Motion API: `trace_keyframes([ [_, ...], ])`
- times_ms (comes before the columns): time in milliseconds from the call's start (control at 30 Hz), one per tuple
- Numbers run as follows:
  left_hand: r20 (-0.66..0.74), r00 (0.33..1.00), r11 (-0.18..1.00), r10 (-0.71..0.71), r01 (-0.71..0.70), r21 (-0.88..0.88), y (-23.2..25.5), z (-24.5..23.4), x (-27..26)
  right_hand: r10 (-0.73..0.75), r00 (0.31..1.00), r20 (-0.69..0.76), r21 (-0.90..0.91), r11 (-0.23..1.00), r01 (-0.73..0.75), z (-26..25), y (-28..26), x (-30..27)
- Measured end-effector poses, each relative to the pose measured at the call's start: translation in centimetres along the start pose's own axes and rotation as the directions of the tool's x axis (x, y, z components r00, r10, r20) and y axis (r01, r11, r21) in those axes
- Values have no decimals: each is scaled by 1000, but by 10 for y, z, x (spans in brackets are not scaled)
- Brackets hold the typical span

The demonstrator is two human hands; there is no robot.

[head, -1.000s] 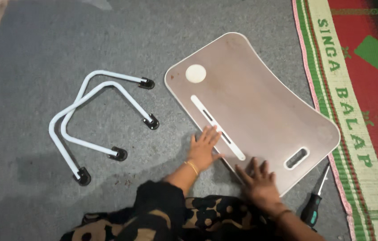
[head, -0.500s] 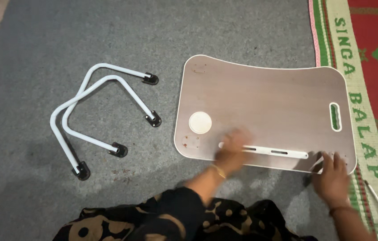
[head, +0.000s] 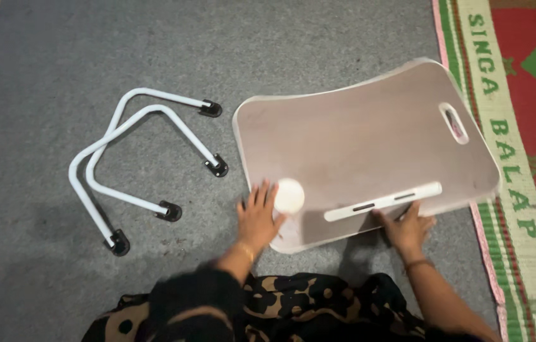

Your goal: The person assembles a small folding table by attaching metal legs to a plastic tabletop using a screwdriver. They position the legs, insert screws, and tighten them to secure the components.

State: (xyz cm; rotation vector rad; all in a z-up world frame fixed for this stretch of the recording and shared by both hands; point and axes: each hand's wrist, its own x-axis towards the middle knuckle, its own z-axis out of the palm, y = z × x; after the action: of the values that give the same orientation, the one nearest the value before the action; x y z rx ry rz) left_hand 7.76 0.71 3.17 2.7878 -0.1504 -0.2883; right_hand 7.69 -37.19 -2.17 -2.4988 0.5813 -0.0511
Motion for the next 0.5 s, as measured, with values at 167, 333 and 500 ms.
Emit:
trace_keyframes([
  [167, 25, 996, 996, 84, -84, -5, 45, 34, -88, -121, 990, 70, -158, 979, 130, -32, -19, 65],
  [333, 273, 942, 980, 193, -172, -99, 104, 38, -119, -295, 948, -117, -339, 910, 241, -24, -31, 98],
  [500, 2, 961, 955, 277, -275, -112, 49, -6, -71, 63, 947, -316, -43, 996, -80, -59, 29, 123],
])
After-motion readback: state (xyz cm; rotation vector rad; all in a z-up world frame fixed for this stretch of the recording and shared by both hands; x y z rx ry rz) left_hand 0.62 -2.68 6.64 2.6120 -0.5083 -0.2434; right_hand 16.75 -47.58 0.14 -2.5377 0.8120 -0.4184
